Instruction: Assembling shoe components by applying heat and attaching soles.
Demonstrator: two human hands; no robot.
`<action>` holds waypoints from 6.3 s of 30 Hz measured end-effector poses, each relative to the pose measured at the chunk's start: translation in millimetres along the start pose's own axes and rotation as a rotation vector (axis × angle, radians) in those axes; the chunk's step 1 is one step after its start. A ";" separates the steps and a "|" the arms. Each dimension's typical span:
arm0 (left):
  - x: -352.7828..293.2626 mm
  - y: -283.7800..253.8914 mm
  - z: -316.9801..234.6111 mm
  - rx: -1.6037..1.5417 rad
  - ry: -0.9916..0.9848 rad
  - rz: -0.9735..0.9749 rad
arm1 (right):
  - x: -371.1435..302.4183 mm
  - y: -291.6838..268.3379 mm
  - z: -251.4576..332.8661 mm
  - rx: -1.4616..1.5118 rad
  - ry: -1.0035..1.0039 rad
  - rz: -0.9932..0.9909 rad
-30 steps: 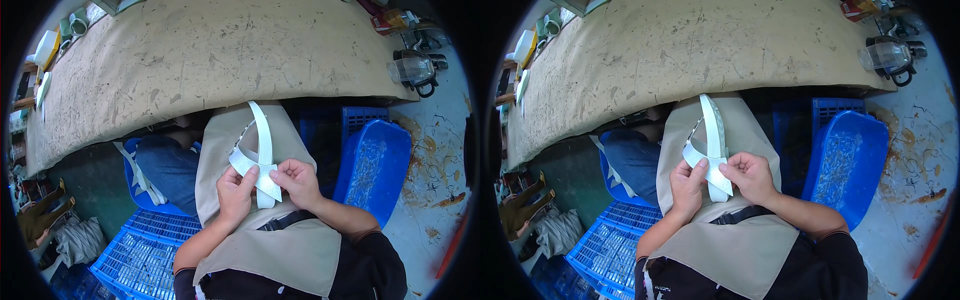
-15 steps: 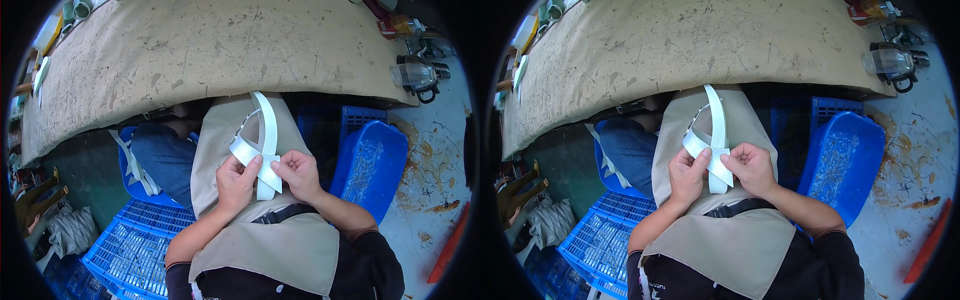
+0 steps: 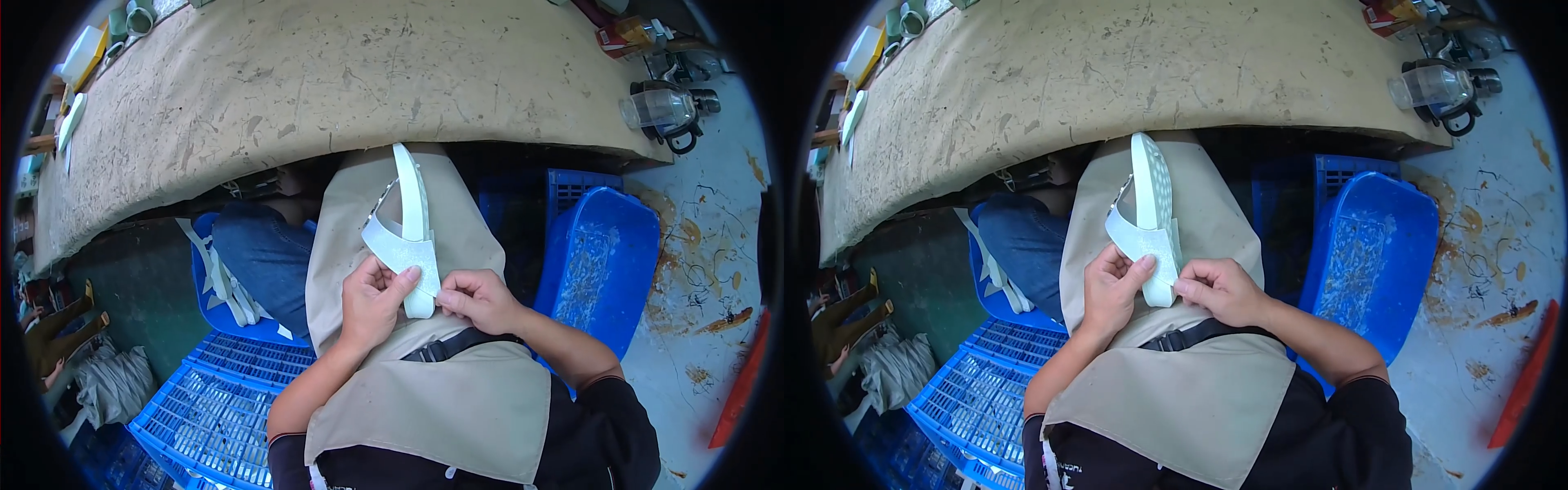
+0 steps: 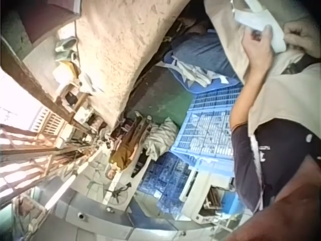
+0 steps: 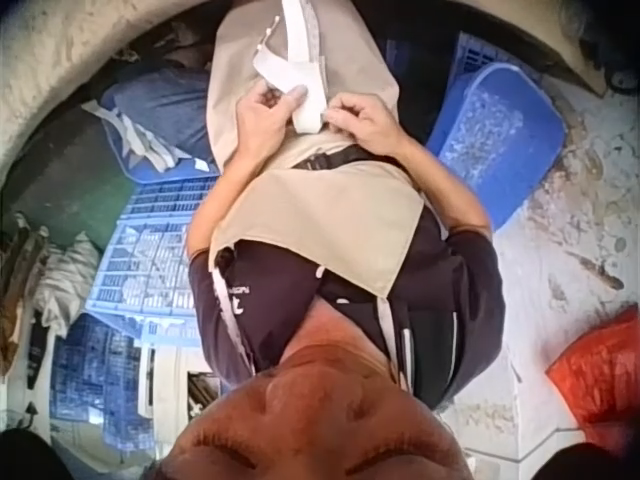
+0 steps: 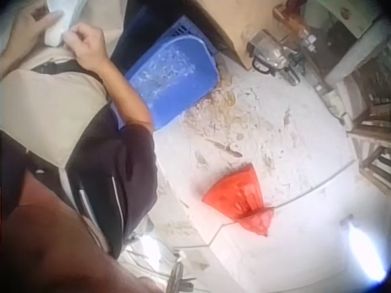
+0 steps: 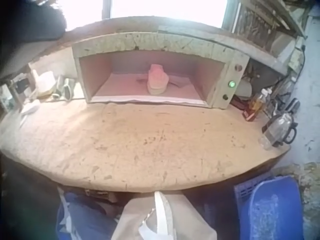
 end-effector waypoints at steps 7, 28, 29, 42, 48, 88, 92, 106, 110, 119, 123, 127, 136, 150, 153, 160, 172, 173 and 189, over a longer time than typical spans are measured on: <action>-2.3 -2.8 6.1 -0.042 -0.120 -0.023 | 20.6 -3.3 -11.4 0.108 0.115 0.156; 11.0 9.3 14.2 -0.247 -0.270 -0.148 | 37.8 -17.7 22.7 -0.252 -0.275 -0.071; 13.8 11.2 13.8 -0.272 -0.271 -0.185 | 38.7 -12.1 24.5 -0.172 -0.282 -0.113; 27.3 -0.8 3.3 0.064 0.051 -0.127 | 49.6 6.3 21.4 -0.091 -0.472 -0.353; 31.0 -2.4 4.4 0.063 0.074 -0.057 | 52.5 -0.5 18.2 -0.031 -0.264 -0.327; 3.3 -119.8 -32.0 -0.125 0.515 -0.408 | 39.5 36.6 55.1 -0.624 -0.595 0.164; 23.5 -112.6 -36.1 0.469 0.459 -0.452 | 41.9 28.7 34.9 -0.513 -0.921 0.080; 16.6 -115.2 -8.8 0.261 0.150 -0.484 | 51.6 37.8 33.1 -1.052 -0.959 0.306; 10.5 -119.3 0.9 0.353 0.204 -0.535 | 52.8 62.7 37.6 -1.290 -0.736 0.401; -3.4 -134.6 -6.9 0.526 0.365 -0.567 | 46.5 39.3 12.9 -0.715 -0.710 0.101; -5.9 -110.5 -28.8 0.769 0.702 -0.462 | 43.4 31.9 15.0 -0.635 -0.481 0.004; -9.7 -67.5 -70.0 0.820 1.105 -0.184 | 54.2 38.7 36.5 -0.699 -0.473 0.130; 2.4 -34.3 -42.0 0.892 1.262 0.179 | 61.2 38.7 41.4 -0.712 -0.461 0.268; 13.5 -27.7 -47.4 0.848 1.195 0.196 | 72.5 39.8 32.2 -0.673 -0.500 0.312; 13.0 -28.8 -44.6 0.835 1.197 0.184 | 73.1 40.4 34.3 -0.674 -0.488 0.314; 11.0 -35.4 -33.4 0.791 1.251 0.145 | 73.8 41.1 35.9 -0.709 -0.404 0.343; 11.2 -36.8 -45.5 0.968 1.379 0.497 | 82.0 35.7 16.2 -0.634 -0.446 0.341; 12.4 -41.4 -49.0 1.059 1.243 0.424 | 83.5 32.7 16.9 -0.642 -0.475 0.343; -4.3 -65.5 -25.4 1.265 0.768 0.209 | 66.6 35.0 27.8 -0.773 -0.363 0.418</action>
Point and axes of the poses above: each hand's wrist, its own x-axis towards the middle knuckle, its own y-axis out of the palm, z = x × y, the point moved 4 cm from there along x, towards the middle knuckle, and after that the axes turned 11 degrees about -z, right-handed, at the moved point
